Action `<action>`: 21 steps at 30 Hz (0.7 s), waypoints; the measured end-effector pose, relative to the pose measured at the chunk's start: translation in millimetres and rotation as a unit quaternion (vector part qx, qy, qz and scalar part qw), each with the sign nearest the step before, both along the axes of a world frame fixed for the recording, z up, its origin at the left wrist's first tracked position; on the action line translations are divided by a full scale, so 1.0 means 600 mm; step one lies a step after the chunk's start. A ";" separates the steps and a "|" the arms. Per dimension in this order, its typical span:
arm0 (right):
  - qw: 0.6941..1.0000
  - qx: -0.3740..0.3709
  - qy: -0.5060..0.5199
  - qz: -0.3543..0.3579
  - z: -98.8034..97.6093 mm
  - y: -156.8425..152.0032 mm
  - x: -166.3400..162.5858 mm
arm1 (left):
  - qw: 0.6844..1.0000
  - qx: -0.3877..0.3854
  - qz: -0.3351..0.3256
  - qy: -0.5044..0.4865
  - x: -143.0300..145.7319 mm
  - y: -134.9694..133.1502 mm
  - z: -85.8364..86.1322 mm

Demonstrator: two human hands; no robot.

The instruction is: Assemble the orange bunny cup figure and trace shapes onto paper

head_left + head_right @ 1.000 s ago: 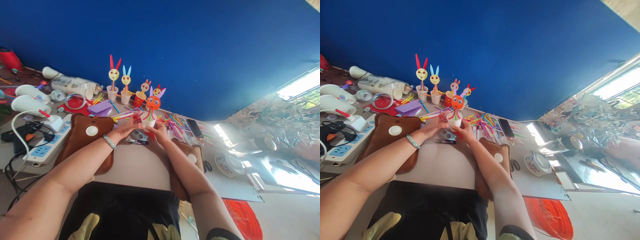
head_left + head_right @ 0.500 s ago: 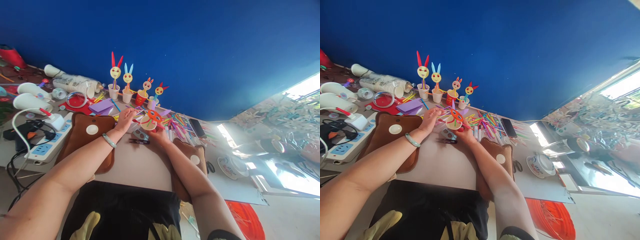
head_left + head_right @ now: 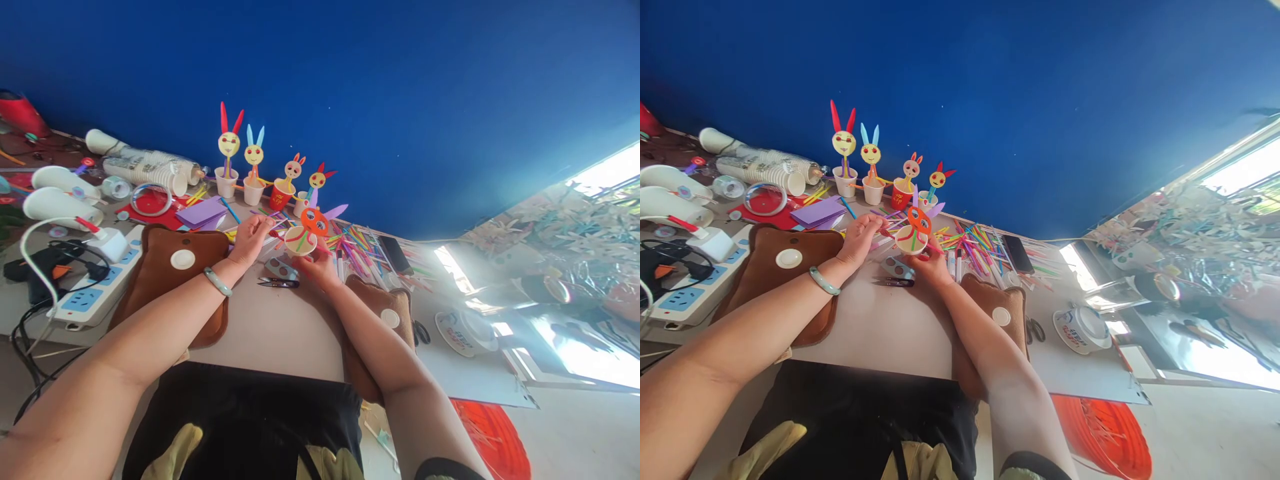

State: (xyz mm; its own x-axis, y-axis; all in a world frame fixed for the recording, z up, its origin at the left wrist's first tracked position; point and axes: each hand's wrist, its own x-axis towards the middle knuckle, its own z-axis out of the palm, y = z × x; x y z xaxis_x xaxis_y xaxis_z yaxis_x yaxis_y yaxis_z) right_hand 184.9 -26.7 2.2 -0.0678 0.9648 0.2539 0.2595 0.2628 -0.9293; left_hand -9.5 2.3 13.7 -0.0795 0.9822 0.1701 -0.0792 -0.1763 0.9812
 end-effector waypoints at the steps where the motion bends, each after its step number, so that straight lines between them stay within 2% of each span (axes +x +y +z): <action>1: 1.000 -0.005 0.005 0.001 -0.001 0.001 0.000 | 1.000 0.005 0.004 0.007 0.000 0.001 -0.001; 6: 0.999 -0.047 0.012 -0.015 -0.008 0.007 0.001 | 0.992 0.103 0.020 0.071 -0.001 0.006 -0.015; 11: 0.998 -0.059 0.017 -0.029 -0.017 0.011 0.003 | 0.955 0.256 0.031 0.147 0.001 0.008 -0.026; 17: 0.999 -0.031 0.023 -0.024 -0.016 0.008 0.004 | 0.927 0.286 0.019 0.243 0.006 0.010 -0.036; 21: 1.000 -0.020 0.024 0.001 -0.009 0.001 0.004 | 0.923 0.298 0.011 0.244 0.004 0.013 -0.038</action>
